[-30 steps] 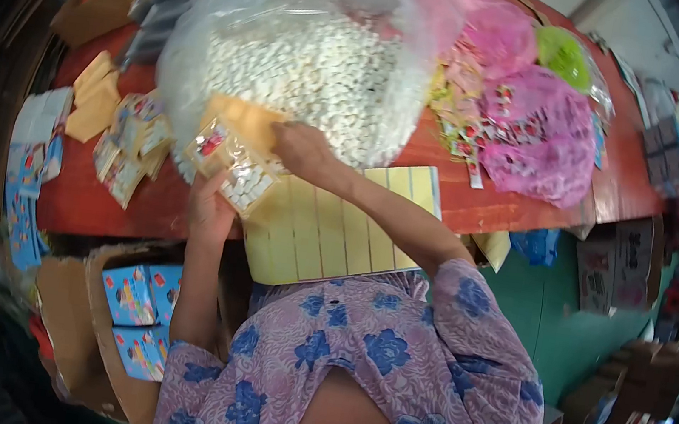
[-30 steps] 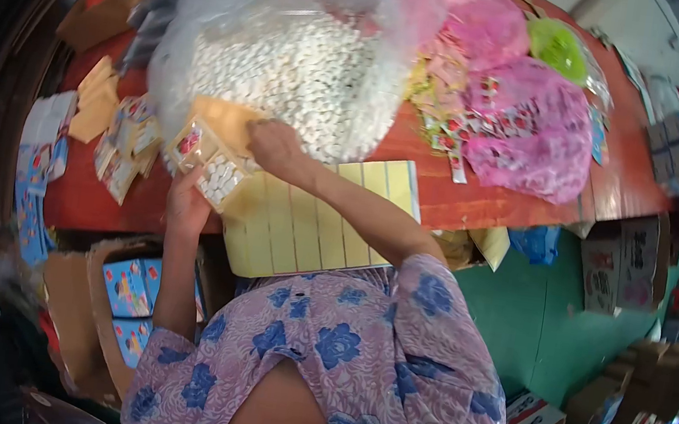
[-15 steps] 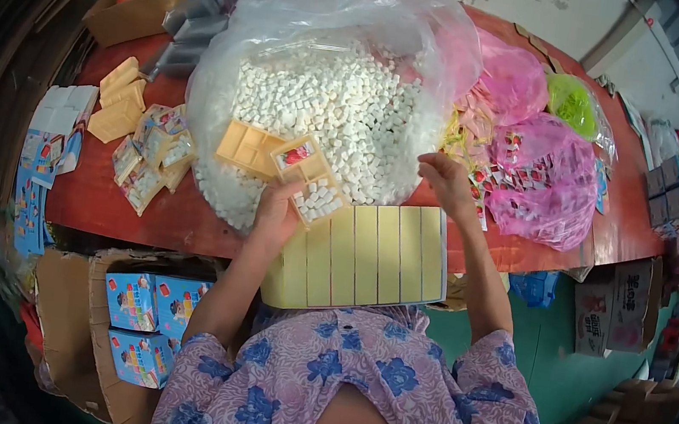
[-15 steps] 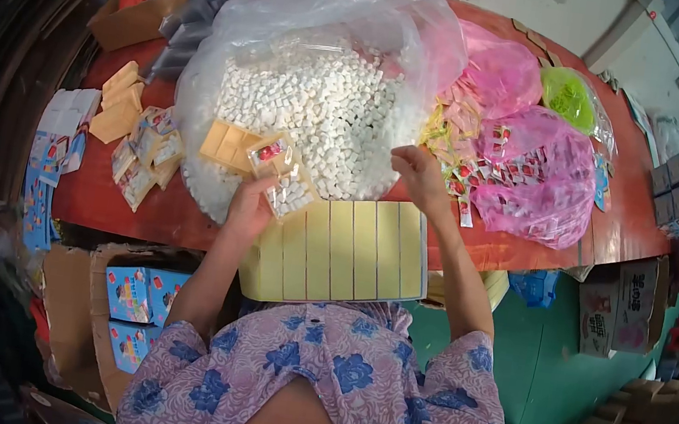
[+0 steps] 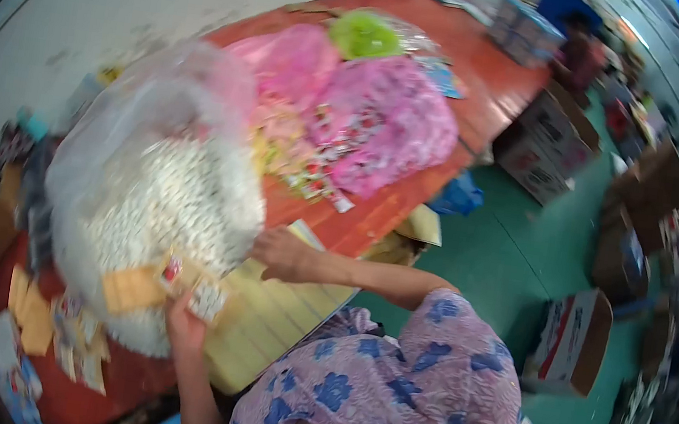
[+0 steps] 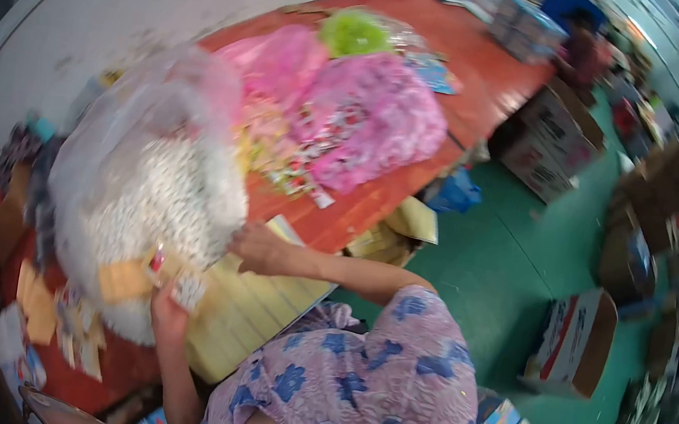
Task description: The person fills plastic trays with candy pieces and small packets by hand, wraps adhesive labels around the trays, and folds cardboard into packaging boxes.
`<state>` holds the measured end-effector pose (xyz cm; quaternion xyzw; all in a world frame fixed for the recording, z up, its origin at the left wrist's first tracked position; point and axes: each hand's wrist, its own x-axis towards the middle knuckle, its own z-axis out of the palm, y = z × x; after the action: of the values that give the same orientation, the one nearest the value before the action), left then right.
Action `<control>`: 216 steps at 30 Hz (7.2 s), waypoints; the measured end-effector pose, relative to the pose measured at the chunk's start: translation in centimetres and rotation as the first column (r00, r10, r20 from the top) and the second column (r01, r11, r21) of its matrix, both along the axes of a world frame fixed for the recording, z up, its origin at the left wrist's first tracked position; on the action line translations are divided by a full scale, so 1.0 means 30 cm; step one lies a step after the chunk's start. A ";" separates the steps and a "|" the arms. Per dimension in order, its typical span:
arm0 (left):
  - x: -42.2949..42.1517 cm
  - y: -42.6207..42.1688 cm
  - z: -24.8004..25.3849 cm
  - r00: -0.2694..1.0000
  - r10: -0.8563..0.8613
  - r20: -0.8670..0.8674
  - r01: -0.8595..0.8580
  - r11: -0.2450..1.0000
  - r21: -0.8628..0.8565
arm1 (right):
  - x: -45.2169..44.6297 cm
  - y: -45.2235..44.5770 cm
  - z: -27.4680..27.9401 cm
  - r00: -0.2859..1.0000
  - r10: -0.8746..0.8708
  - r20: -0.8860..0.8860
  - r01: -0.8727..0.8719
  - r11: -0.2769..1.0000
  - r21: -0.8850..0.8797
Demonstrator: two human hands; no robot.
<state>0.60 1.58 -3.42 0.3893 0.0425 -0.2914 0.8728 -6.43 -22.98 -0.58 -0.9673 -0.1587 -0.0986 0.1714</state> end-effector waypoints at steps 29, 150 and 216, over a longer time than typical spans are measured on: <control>0.032 0.100 0.092 0.995 0.083 -0.062 -0.085 0.996 -0.037 | -0.082 -0.269 0.411 0.828 -0.330 0.454 0.426 0.896 -0.125; 0.451 0.027 0.297 0.221 -0.926 0.306 -0.932 -0.108 0.346 | -0.660 -0.175 -0.490 0.722 -0.193 -0.665 0.395 0.903 0.167; -0.188 -0.574 -0.013 0.024 -0.707 0.707 -0.554 0.579 0.598 | 0.454 -0.608 0.157 0.812 -0.447 0.376 0.405 0.895 0.188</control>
<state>-5.05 -15.65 -3.82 0.8168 -0.4779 0.0680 0.3159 7.20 -41.21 4.13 -0.9258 0.0349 -0.3428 0.1554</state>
